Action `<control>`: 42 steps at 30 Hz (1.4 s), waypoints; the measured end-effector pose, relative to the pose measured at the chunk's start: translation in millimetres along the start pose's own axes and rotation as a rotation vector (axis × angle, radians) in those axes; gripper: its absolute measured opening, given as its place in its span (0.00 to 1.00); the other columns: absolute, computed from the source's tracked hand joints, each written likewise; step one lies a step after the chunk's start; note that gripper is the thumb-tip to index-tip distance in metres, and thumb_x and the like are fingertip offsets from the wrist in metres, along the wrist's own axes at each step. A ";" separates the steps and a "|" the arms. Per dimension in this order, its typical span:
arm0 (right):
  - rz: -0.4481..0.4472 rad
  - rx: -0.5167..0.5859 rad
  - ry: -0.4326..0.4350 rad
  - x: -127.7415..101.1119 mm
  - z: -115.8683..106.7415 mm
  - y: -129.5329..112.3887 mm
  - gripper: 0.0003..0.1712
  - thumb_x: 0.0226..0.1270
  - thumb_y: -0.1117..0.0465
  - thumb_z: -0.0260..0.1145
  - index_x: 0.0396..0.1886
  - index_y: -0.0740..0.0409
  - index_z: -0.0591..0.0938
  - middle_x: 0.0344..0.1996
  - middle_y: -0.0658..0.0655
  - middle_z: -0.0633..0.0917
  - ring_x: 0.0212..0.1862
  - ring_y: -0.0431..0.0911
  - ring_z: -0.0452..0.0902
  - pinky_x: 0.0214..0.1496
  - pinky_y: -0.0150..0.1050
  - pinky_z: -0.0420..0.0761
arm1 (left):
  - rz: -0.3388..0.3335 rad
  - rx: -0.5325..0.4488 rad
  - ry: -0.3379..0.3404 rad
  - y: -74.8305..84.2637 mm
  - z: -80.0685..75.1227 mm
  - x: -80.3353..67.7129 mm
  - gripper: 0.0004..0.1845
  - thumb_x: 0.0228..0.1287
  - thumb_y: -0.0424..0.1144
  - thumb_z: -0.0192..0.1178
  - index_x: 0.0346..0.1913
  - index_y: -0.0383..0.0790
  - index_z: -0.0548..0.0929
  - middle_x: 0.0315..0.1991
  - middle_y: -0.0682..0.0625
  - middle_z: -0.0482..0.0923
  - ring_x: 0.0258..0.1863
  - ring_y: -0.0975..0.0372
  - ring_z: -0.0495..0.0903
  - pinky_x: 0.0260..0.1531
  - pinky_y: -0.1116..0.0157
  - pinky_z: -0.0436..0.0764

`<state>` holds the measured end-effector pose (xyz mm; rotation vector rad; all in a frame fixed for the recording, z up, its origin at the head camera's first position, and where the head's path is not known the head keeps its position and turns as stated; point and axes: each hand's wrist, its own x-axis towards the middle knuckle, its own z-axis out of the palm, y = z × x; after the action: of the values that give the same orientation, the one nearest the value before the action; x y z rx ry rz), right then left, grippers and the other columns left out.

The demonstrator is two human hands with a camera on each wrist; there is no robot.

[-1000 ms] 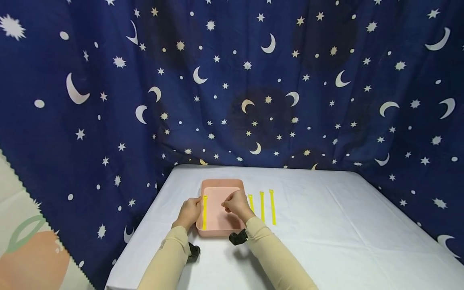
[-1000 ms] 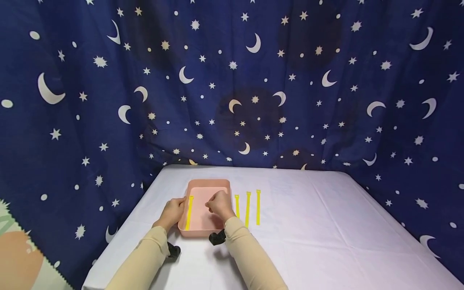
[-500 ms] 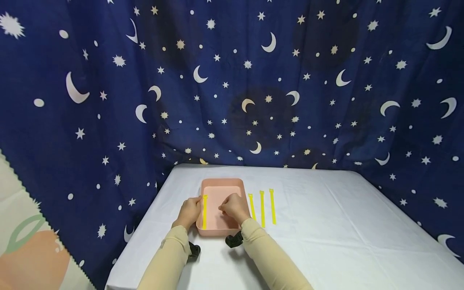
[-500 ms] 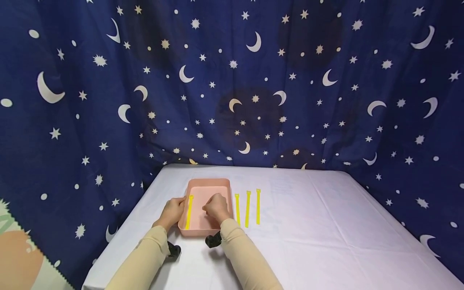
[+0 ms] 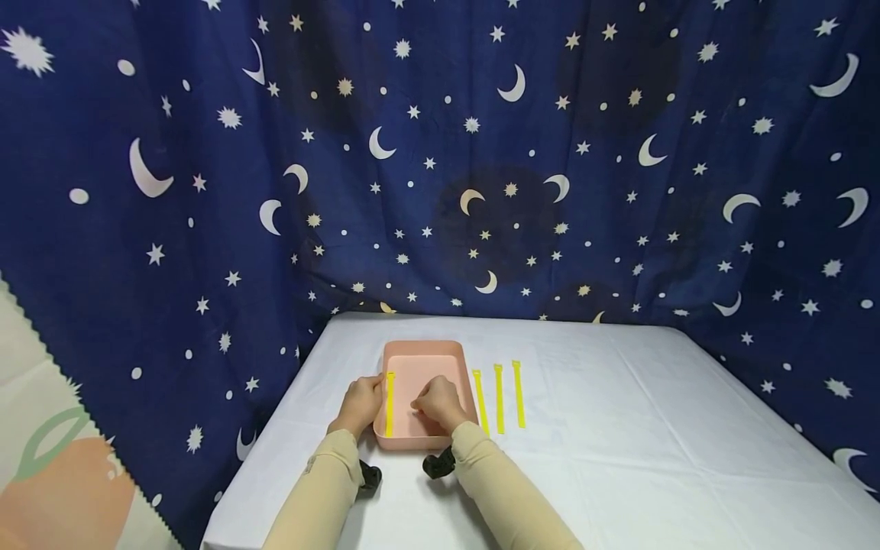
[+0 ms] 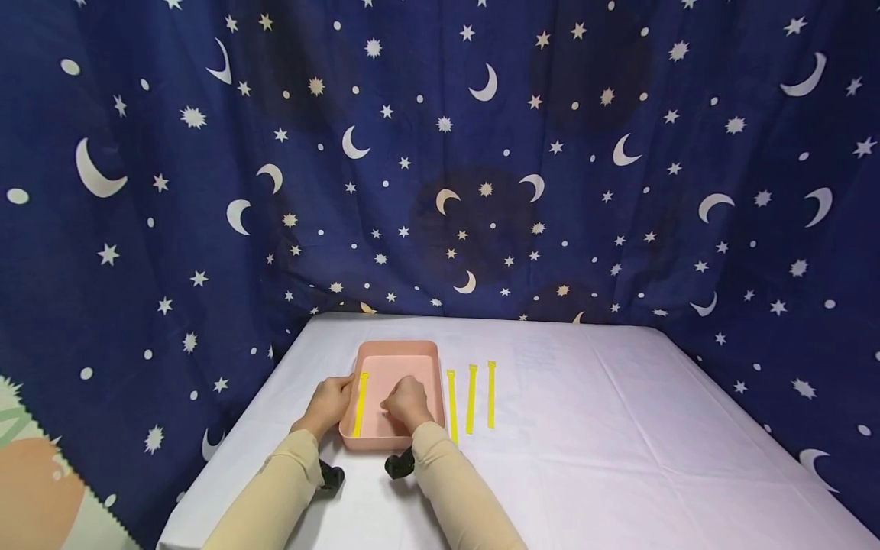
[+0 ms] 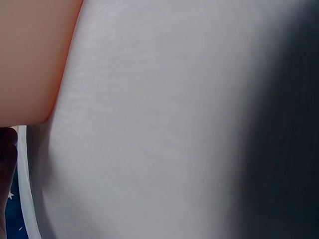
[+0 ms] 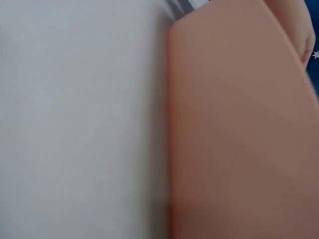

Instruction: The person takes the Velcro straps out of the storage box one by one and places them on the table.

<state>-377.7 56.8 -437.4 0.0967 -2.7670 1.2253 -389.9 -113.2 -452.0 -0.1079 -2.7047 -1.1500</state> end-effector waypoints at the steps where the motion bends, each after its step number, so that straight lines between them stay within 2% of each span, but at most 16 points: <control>1: 0.007 0.005 -0.001 -0.2 0.6 0.3 0.09 0.52 0.66 0.78 0.18 0.62 0.87 0.14 0.54 0.85 0.18 0.40 0.78 0.31 0.32 0.79 | 0.002 0.000 0.001 0.1 0.1 0.0 0.19 0.77 0.38 0.49 0.64 0.36 0.80 0.60 0.38 0.81 0.54 0.54 0.82 0.59 0.50 0.80; 5: 0.009 0.035 0.002 -0.8 2.4 0.8 0.08 0.52 0.67 0.78 0.18 0.63 0.87 0.13 0.55 0.85 0.14 0.39 0.78 0.26 0.30 0.78 | 0.005 0.006 -0.002 0.6 0.3 0.9 0.19 0.78 0.38 0.49 0.64 0.36 0.79 0.60 0.38 0.80 0.56 0.53 0.81 0.60 0.50 0.79; 11: 0.012 0.053 -0.005 -0.5 4.3 -0.5 0.09 0.52 0.68 0.78 0.18 0.63 0.86 0.14 0.56 0.85 0.15 0.39 0.75 0.21 0.29 0.72 | 0.014 0.010 -0.006 1.3 -0.1 2.2 0.20 0.78 0.38 0.48 0.64 0.36 0.79 0.61 0.39 0.80 0.58 0.52 0.81 0.60 0.50 0.79; 17: -0.005 0.067 -0.002 -0.6 10.3 -4.3 0.09 0.51 0.68 0.78 0.18 0.64 0.86 0.12 0.56 0.85 0.15 0.38 0.76 0.23 0.29 0.74 | 0.024 0.008 0.006 2.2 -0.9 2.5 0.19 0.77 0.38 0.49 0.64 0.36 0.80 0.60 0.39 0.81 0.58 0.51 0.81 0.59 0.50 0.79; 23: 0.012 0.104 -0.021 -3.2 19.8 -10.8 0.10 0.50 0.70 0.78 0.16 0.63 0.85 0.10 0.53 0.83 0.13 0.36 0.72 0.17 0.27 0.70 | 0.036 0.012 0.018 1.3 0.4 2.5 0.19 0.77 0.37 0.50 0.63 0.36 0.80 0.59 0.38 0.81 0.56 0.52 0.82 0.57 0.50 0.80; 27: 0.009 0.117 -0.024 -6.3 26.4 -15.0 0.10 0.49 0.71 0.78 0.15 0.64 0.85 0.12 0.56 0.84 0.13 0.35 0.73 0.17 0.27 0.70 | 0.042 0.005 0.024 2.1 0.4 -0.3 0.18 0.76 0.36 0.51 0.62 0.35 0.81 0.58 0.37 0.82 0.54 0.52 0.82 0.56 0.50 0.81; 35: 0.052 0.119 -0.023 -12.2 33.3 -26.6 0.13 0.46 0.72 0.79 0.13 0.64 0.82 0.09 0.50 0.78 0.12 0.36 0.71 0.16 0.26 0.71 | 0.037 -0.002 0.015 3.4 0.7 -3.2 0.19 0.75 0.35 0.50 0.62 0.34 0.80 0.58 0.36 0.81 0.55 0.51 0.82 0.56 0.50 0.81; 42: 0.100 0.182 -0.045 -15.8 39.3 -33.1 0.15 0.45 0.75 0.77 0.12 0.62 0.78 0.11 0.53 0.78 0.14 0.39 0.75 0.16 0.28 0.74 | 0.052 -0.010 0.022 2.5 -0.5 -3.3 0.18 0.75 0.34 0.50 0.62 0.32 0.81 0.57 0.34 0.81 0.55 0.49 0.82 0.55 0.50 0.81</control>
<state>-361.6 5.6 -441.3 0.0007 -2.7218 1.5169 -386.2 -111.8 -450.6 -0.1652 -2.6607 -1.1435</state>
